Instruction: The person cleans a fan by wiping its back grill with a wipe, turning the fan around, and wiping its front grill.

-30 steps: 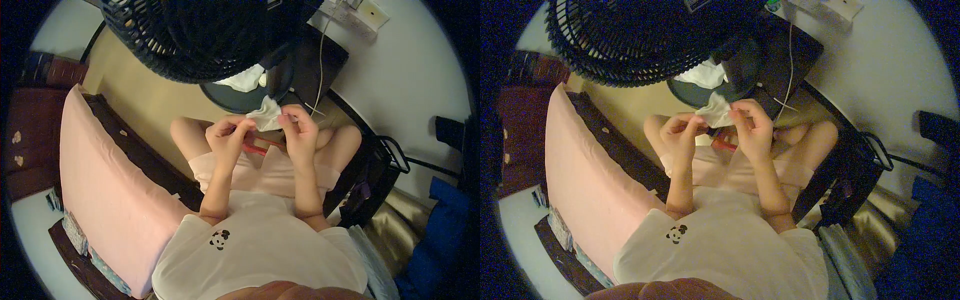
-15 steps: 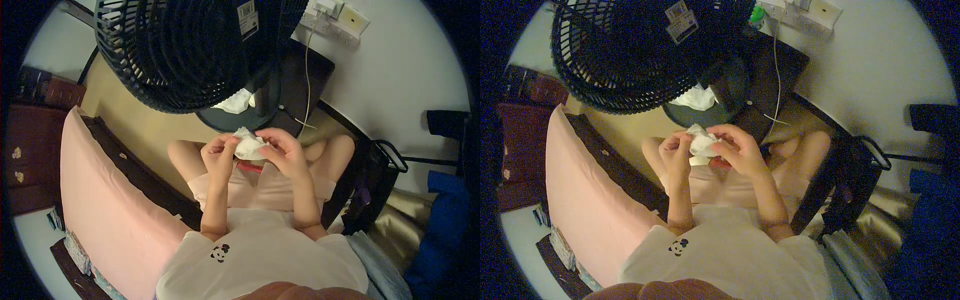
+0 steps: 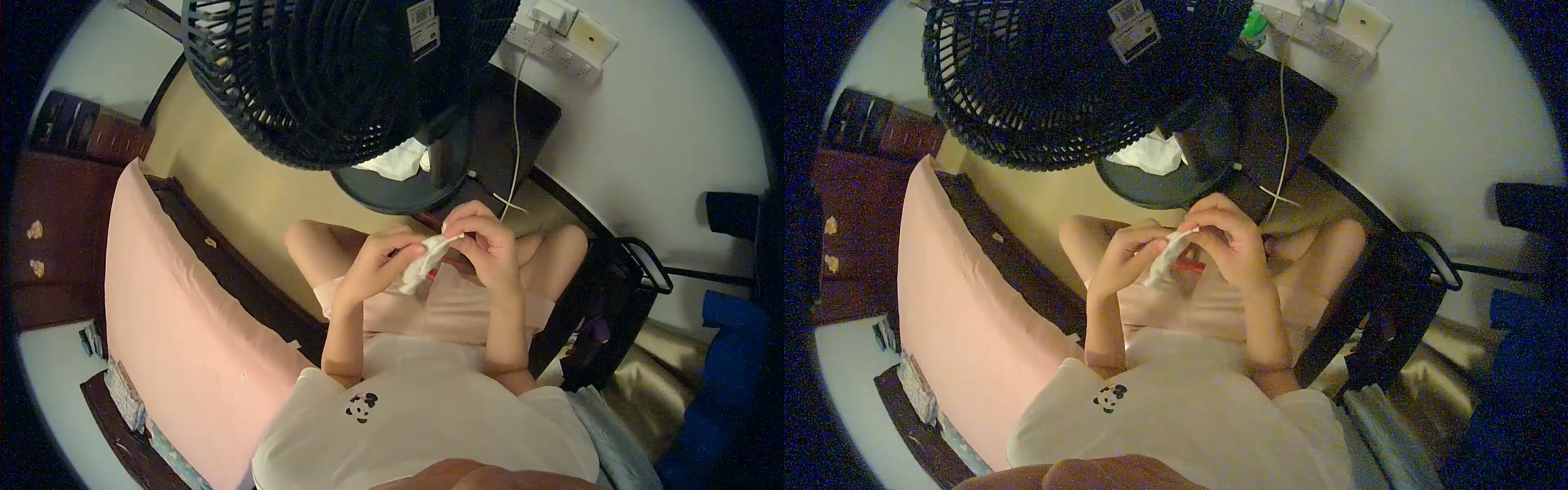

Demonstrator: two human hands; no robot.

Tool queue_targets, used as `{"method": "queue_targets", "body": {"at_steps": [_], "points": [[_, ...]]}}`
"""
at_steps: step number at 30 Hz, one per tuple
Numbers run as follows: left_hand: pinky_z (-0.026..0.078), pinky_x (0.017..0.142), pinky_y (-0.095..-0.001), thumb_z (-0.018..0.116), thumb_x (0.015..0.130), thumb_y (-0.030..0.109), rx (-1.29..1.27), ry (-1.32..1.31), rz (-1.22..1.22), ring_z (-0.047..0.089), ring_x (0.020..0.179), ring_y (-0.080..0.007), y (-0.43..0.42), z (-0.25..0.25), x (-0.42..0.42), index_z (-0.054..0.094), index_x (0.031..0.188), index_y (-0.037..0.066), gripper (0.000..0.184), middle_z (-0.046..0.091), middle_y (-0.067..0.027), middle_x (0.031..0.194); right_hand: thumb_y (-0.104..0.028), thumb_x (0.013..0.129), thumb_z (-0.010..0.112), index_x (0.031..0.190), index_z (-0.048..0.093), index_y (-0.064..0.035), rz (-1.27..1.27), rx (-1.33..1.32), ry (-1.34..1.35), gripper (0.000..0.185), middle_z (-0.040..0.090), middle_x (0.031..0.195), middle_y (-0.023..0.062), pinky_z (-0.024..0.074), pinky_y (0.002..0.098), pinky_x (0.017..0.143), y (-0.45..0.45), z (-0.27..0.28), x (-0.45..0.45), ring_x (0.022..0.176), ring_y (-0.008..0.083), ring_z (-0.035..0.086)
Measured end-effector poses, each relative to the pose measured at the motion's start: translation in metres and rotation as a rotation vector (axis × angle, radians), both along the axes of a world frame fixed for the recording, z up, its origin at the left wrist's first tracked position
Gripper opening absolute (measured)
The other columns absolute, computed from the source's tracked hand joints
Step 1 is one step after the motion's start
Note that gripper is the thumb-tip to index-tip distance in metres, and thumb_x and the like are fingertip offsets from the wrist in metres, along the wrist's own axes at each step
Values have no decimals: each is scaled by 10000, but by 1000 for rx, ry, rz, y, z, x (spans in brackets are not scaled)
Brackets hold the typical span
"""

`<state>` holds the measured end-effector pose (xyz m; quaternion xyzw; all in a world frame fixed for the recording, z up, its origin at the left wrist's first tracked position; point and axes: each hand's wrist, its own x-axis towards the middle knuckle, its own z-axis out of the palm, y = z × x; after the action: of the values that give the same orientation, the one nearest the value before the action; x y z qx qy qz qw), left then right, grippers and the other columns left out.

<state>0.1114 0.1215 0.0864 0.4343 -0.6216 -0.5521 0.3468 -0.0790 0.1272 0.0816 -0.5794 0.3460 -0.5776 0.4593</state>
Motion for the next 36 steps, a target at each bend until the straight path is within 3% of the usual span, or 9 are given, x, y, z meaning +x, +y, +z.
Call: {"method": "queue_targets", "body": {"at_steps": [4,10,15,21,25,28,31,33,36], "points": [[420,618,-249,560,844,59,-262,69,4,525,684,-106,4,-8,-2,628,902,-39,133,615,-64,789,32,749,613,879,635,-10,6,27,-77,139,553,854,63,434,236,697,2,4,3,810,161,541],[373,672,-162,488,927,141,120,158,520,463,728,-31,9,8,2,584,880,19,162,523,69,773,28,775,613,1166,545,-31,13,350,-84,401,554,967,51,444,204,674,2,10,5,791,87,523],[427,693,-184,490,920,171,294,642,512,534,767,-71,7,13,1,517,931,57,118,561,22,866,21,781,615,1241,474,-32,170,384,-220,484,562,1037,52,443,207,711,-3,-3,1,813,82,524],[511,769,-321,636,773,127,650,1042,30,582,965,-183,12,-15,19,406,1273,30,559,549,-91,1144,-22,781,627,1229,485,-35,176,427,-261,471,566,1042,60,420,221,792,-1,-2,6,897,112,527],[468,874,-409,636,798,182,166,1147,748,528,1056,-256,11,22,40,452,1217,22,485,530,-144,1162,-80,756,663,1200,489,-8,-216,263,-109,482,545,1090,77,378,278,900,-17,-9,5,1036,161,496],[432,915,-358,529,864,63,-707,775,970,523,1044,-211,-13,78,61,450,1177,31,325,534,-102,1134,-166,684,749,1267,402,0,-399,56,181,698,484,1195,134,344,347,965,-43,-37,10,1117,251,458],[370,979,-390,495,870,35,-962,631,1024,485,1137,-274,-35,111,43,427,1213,15,351,485,-170,1238,-271,629,801,1337,282,36,-407,47,447,930,436,1277,194,286,353,1016,-76,-62,24,1200,298,397],[258,1043,-426,430,871,-10,-1151,-247,583,363,1254,-363,-50,124,36,404,1241,1,371,370,-248,1341,-312,604,811,1314,294,58,-407,136,386,953,431,1269,213,295,364,1012,-92,-65,32,1185,319,406],[149,1066,-456,413,866,21,-1197,-56,550,224,1310,-416,-64,98,23,355,1321,-3,459,279,-284,1382,-212,681,763,1233,418,42,-543,71,334,699,550,1117,157,399,322,887,-113,-87,42,1022,227,528]]}}
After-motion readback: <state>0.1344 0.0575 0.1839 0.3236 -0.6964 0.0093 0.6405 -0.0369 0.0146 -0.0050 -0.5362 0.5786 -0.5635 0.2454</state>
